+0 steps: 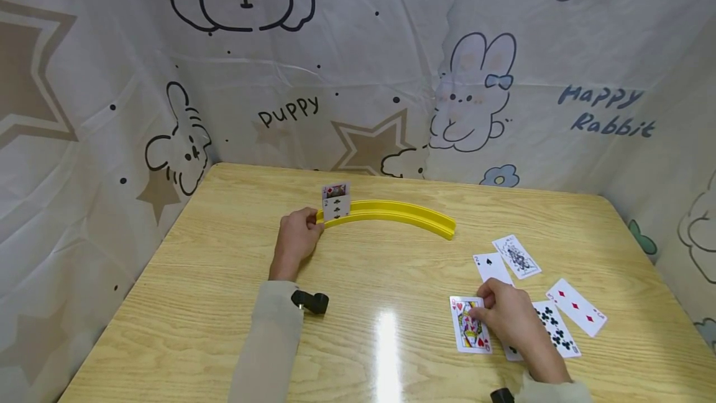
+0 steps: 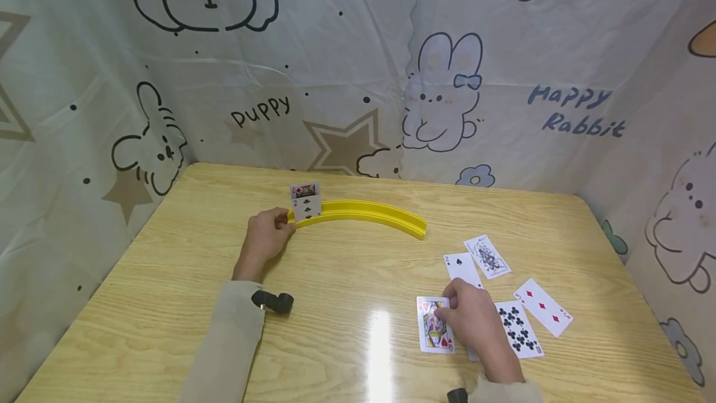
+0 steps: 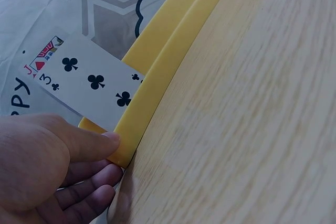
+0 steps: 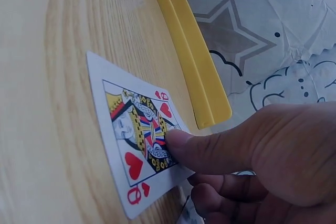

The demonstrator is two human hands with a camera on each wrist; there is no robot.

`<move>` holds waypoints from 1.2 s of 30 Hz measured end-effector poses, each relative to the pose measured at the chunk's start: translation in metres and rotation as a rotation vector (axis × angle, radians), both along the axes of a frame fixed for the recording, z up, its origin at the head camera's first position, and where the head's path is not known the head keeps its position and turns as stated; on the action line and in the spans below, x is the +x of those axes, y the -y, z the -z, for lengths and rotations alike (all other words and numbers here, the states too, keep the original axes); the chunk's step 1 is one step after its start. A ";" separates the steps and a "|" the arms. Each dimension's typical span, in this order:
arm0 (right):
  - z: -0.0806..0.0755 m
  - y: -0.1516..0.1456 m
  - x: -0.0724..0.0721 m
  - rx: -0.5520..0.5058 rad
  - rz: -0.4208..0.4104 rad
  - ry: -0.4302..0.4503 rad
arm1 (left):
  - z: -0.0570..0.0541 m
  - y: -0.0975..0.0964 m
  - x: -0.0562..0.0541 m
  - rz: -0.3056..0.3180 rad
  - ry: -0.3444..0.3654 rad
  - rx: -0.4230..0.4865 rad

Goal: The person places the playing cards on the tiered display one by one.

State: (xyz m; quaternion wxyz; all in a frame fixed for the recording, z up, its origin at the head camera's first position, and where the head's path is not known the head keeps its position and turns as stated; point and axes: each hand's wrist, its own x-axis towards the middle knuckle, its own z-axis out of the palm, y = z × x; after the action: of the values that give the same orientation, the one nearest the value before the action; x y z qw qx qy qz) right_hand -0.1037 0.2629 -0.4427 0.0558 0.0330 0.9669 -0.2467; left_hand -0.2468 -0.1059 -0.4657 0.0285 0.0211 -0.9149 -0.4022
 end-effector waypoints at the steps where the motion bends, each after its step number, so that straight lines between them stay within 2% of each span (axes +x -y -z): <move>1: 0.000 0.000 0.000 -0.003 -0.004 -0.010 | 0.000 0.000 0.000 0.000 0.002 0.000; 11: -0.003 0.001 -0.004 -0.014 -0.019 -0.016 | 0.001 0.001 0.000 -0.005 0.006 -0.001; 19: -0.013 0.002 -0.005 -0.033 -0.037 -0.089 | 0.002 0.000 0.000 -0.009 0.000 -0.002; 30: -0.023 0.001 -0.011 -0.129 -0.028 -0.124 | 0.001 0.000 -0.001 -0.008 0.004 -0.010; 36: -0.029 0.002 -0.012 -0.146 -0.046 -0.159 | 0.000 0.000 -0.001 0.001 -0.004 -0.015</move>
State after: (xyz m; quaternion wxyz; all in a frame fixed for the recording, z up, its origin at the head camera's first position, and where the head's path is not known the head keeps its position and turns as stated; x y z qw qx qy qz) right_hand -0.1158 0.2612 -0.4134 -0.0131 -0.0129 0.9482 -0.3171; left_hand -0.2476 -0.1057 -0.4660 0.0300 0.0195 -0.9178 -0.3954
